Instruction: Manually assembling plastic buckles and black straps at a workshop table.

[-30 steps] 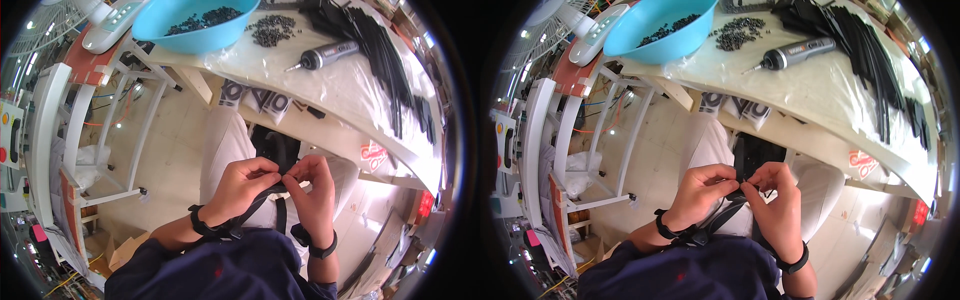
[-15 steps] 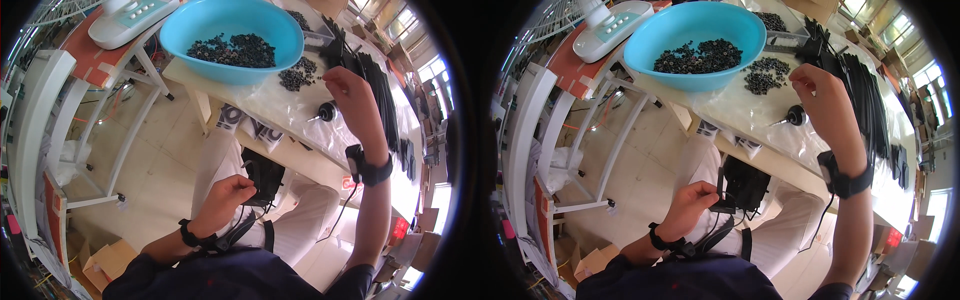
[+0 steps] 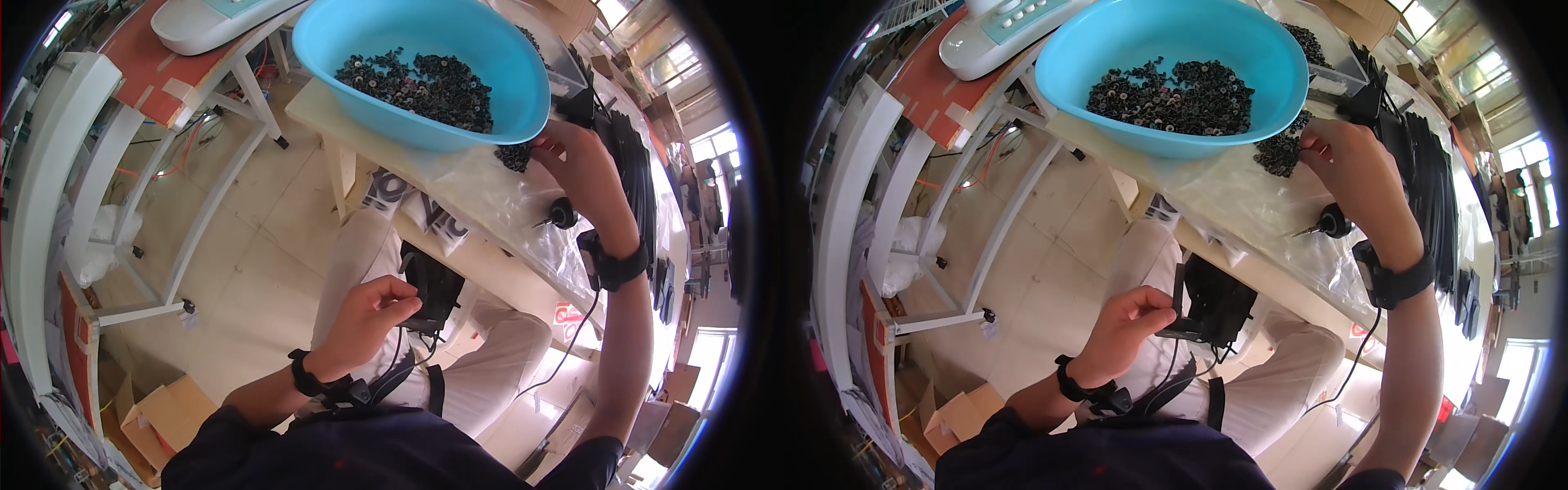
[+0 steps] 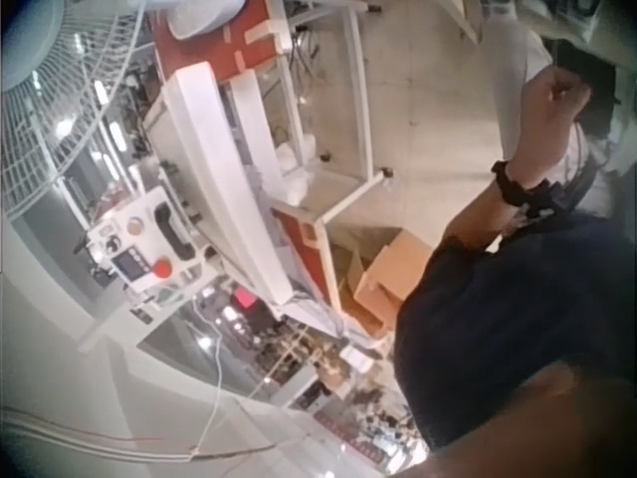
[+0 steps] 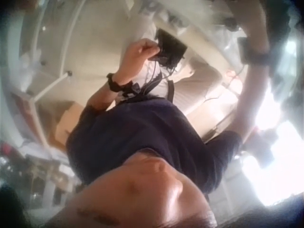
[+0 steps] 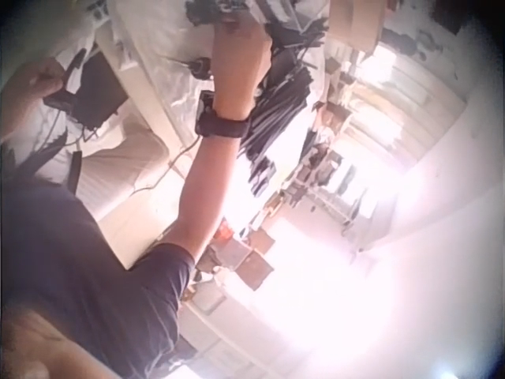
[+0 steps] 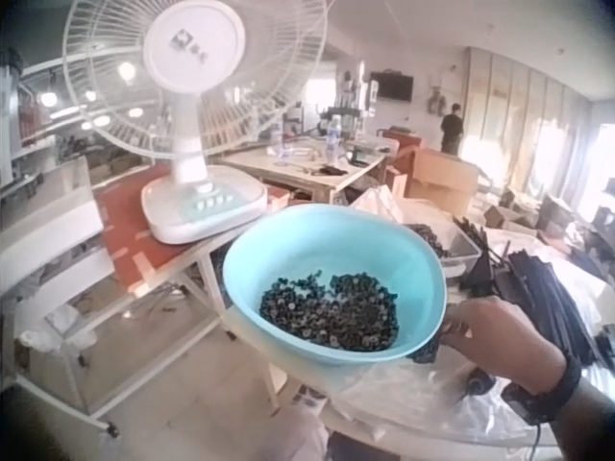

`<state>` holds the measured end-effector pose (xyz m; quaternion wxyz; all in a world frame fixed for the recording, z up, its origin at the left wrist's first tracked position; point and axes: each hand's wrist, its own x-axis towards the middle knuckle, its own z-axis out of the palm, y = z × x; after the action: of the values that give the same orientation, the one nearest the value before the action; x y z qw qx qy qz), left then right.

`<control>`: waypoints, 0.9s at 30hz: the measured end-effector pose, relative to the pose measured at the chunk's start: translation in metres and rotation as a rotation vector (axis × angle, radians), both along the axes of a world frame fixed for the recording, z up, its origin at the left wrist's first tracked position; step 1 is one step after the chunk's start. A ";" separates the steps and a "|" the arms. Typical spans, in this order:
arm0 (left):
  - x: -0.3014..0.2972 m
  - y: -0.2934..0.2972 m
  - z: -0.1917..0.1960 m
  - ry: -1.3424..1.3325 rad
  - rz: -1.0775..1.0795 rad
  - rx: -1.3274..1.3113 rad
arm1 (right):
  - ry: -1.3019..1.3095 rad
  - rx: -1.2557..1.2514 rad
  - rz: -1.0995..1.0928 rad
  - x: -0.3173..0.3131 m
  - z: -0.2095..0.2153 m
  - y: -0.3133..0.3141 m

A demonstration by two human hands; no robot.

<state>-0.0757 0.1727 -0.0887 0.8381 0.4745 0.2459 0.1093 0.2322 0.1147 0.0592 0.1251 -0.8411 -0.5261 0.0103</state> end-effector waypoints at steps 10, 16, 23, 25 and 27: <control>0.003 -0.016 0.016 -0.048 0.056 -0.176 | 0.116 0.330 -0.086 -0.041 0.029 -0.031; -0.001 -0.033 0.028 -0.054 0.049 -0.160 | 0.416 0.414 -0.046 -0.153 0.014 -0.094; 0.008 -0.066 0.052 0.025 -0.068 -0.093 | 0.421 0.655 -0.165 -0.198 -0.050 -0.152; 0.011 -0.076 0.054 0.011 -0.084 -0.094 | 0.482 0.663 -0.224 -0.208 -0.058 -0.165; 0.012 -0.086 0.055 0.000 -0.108 -0.079 | 0.544 0.669 -0.276 -0.217 -0.062 -0.174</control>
<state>-0.0638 0.0868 -0.0334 0.8609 0.4535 0.2241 0.0540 0.0151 -0.0591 -0.0031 0.5241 -0.7833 -0.3315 0.0435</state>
